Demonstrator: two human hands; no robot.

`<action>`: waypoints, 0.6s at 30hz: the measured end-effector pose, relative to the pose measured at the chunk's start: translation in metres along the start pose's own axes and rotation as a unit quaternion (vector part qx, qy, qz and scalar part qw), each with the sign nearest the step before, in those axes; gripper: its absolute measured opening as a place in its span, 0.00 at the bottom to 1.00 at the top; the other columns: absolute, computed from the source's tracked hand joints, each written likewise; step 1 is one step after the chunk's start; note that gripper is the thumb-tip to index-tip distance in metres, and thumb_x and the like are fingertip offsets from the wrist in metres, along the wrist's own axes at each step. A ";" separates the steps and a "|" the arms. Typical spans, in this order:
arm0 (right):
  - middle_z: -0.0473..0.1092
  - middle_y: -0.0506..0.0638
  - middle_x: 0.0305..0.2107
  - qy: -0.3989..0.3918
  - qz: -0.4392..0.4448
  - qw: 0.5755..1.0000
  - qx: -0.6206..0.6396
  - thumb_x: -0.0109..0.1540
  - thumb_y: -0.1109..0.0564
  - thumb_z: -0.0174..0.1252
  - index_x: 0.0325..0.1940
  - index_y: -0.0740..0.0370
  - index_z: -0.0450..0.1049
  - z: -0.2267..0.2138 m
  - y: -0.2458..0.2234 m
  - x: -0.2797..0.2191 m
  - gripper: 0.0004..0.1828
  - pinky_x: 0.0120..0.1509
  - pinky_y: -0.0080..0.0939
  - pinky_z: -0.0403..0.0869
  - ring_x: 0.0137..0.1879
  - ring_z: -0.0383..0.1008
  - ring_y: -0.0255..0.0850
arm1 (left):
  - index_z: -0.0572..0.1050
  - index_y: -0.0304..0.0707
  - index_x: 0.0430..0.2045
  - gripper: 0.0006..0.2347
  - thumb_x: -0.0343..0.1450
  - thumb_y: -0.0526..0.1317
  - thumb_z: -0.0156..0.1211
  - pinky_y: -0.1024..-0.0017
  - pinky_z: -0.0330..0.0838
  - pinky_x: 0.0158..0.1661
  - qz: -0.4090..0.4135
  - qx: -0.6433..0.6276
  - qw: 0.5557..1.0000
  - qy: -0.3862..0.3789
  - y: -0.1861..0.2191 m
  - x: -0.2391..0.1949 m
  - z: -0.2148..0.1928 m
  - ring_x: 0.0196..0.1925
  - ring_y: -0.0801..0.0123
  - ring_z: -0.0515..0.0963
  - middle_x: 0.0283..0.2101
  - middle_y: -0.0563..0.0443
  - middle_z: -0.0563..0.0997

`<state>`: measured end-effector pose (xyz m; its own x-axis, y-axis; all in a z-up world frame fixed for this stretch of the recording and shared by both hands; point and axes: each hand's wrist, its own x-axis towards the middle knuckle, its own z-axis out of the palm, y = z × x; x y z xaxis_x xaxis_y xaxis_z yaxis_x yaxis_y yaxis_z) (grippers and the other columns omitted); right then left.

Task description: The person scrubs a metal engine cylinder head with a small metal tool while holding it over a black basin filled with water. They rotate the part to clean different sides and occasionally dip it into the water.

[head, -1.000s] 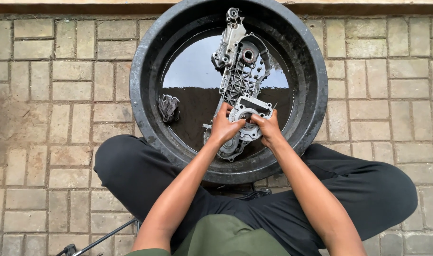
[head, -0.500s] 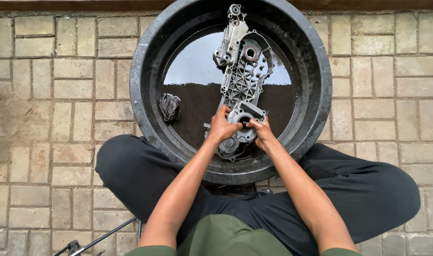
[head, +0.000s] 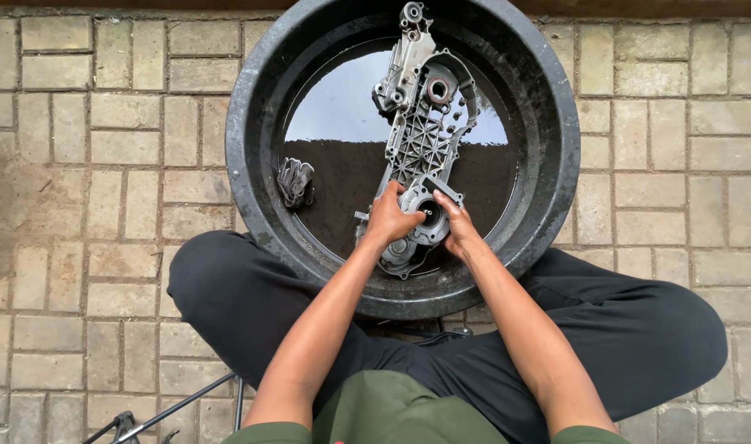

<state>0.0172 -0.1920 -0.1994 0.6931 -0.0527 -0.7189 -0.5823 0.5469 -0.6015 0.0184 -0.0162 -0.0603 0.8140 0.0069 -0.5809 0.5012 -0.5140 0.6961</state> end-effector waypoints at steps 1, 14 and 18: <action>0.71 0.67 0.56 0.005 0.004 1.000 -0.009 0.55 0.46 0.78 0.59 0.59 0.69 0.000 -0.002 -0.004 0.36 0.58 0.69 0.76 0.61 0.74 0.60 | 0.70 0.44 0.53 0.29 0.57 0.48 0.68 0.51 0.68 0.63 0.002 0.011 1.000 -0.004 -0.001 0.001 0.001 0.63 0.45 0.74 0.56 0.40 0.78; 0.68 0.73 0.59 0.053 0.040 0.997 -0.045 0.53 0.38 0.78 0.65 0.71 0.66 0.040 -0.041 -0.060 0.49 0.59 0.70 0.75 0.63 0.73 0.63 | 0.69 0.39 0.51 0.27 0.60 0.48 0.67 0.46 0.70 0.59 0.036 0.045 0.998 0.000 0.007 0.001 0.008 0.59 0.37 0.76 0.52 0.32 0.77; 0.68 0.74 0.59 0.064 0.066 0.993 -0.076 0.52 0.37 0.77 0.67 0.73 0.64 0.047 -0.051 -0.082 0.53 0.59 0.76 0.73 0.62 0.73 0.64 | 0.67 0.37 0.52 0.27 0.61 0.48 0.66 0.45 0.70 0.59 0.049 0.056 0.997 -0.009 0.007 -0.004 0.008 0.59 0.35 0.76 0.53 0.31 0.76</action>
<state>0.0099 -0.1765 -0.0929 0.5521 -0.1003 -0.8277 -0.7288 0.4241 -0.5375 0.0166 -0.0262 -0.0569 0.8519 -0.0624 -0.5199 0.3825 -0.6038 0.6993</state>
